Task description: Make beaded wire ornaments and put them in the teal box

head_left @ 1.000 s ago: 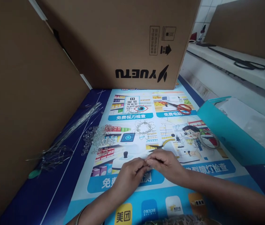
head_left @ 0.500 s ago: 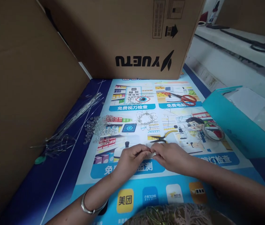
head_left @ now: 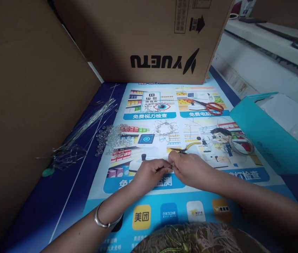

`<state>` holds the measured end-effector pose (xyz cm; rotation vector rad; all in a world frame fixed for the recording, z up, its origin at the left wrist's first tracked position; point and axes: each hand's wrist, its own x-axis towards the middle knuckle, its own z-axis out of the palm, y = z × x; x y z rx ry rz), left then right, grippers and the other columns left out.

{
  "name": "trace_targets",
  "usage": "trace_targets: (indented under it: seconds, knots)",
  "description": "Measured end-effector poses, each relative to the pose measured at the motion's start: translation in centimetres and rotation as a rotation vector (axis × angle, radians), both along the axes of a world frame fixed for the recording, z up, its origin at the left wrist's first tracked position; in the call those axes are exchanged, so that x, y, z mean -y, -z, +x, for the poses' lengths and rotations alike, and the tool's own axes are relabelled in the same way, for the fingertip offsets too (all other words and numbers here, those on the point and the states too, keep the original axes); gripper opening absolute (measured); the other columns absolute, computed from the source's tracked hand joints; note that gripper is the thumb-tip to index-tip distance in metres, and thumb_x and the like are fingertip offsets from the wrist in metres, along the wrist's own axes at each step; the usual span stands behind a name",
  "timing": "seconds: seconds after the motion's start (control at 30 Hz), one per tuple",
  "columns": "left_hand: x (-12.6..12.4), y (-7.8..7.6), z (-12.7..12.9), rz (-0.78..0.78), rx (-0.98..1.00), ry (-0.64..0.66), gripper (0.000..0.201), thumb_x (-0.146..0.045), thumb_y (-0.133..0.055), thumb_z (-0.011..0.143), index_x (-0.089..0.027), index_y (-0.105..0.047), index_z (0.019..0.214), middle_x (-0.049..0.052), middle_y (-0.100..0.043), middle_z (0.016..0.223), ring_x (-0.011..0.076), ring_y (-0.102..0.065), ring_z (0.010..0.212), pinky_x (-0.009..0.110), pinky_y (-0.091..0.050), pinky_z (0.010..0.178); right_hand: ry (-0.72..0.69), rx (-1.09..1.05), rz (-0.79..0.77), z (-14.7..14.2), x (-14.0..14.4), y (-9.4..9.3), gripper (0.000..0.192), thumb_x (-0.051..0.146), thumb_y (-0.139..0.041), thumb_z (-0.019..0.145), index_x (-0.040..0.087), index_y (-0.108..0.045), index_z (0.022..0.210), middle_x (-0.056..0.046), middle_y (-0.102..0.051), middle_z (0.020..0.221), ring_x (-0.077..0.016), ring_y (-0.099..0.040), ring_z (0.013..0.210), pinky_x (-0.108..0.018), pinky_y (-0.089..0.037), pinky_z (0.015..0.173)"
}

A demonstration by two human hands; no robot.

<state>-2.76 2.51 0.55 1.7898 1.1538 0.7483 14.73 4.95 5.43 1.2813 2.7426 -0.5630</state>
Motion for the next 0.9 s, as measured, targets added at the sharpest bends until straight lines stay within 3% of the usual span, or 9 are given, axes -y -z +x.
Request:
trace_targets:
  seconds: [0.37,0.63,0.7,0.8,0.9]
  knots:
    - [-0.1,0.3,-0.1,0.043,-0.042,-0.022,0.012,-0.024,-0.055,0.080,-0.018,-0.065,0.077,0.000,-0.067,0.073,0.0122,-0.059,0.065,0.021,-0.043,0.059,0.209,-0.543,-0.236,-0.4,0.1,0.5,0.009,0.013,-0.045,0.074,0.020,-0.039,0.077,0.004,-0.045,0.062,-0.0081,-0.041,0.054,-0.020,-0.024,0.048]
    - [-0.1,0.0,-0.1,0.045,-0.081,-0.018,0.018,-0.022,-0.050,0.083,-0.016,-0.061,0.070,-0.002,-0.059,0.062,0.0091,-0.051,0.057,0.019,-0.037,0.053,0.278,-0.934,-0.670,-0.4,0.4,1.4,0.009,0.018,-0.048,0.078,0.018,-0.047,0.086,0.001,-0.052,0.073,-0.0096,-0.052,0.061,-0.023,-0.043,0.055]
    - [0.0,-0.1,-0.1,0.042,-0.071,-0.009,0.018,-0.021,-0.049,0.083,-0.016,-0.062,0.071,-0.002,-0.060,0.064,0.0096,-0.053,0.059,0.019,-0.037,0.054,0.258,-0.925,-0.572,-0.2,0.3,1.4,0.010,0.022,-0.046,0.081,0.017,-0.053,0.087,-0.001,-0.055,0.076,-0.0111,-0.054,0.066,-0.026,-0.045,0.061]
    - [0.1,0.0,-0.1,0.056,-0.113,-0.030,0.018,-0.022,-0.050,0.082,-0.016,-0.061,0.069,-0.002,-0.058,0.060,0.0101,-0.052,0.057,0.019,-0.037,0.052,0.197,-0.849,-0.293,0.1,0.2,1.4,0.012,0.023,-0.048,0.081,0.019,-0.060,0.083,-0.003,-0.059,0.079,-0.0139,-0.055,0.077,-0.027,-0.044,0.068]
    - [0.2,0.1,0.0,0.060,-0.117,-0.038,0.016,-0.020,-0.049,0.082,-0.017,-0.062,0.072,-0.002,-0.060,0.062,0.0107,-0.054,0.058,0.020,-0.039,0.054,0.197,-0.804,-0.199,0.2,0.2,1.5,0.013,0.022,-0.050,0.081,0.020,-0.062,0.082,-0.003,-0.062,0.078,-0.0140,-0.056,0.076,-0.026,-0.044,0.067]
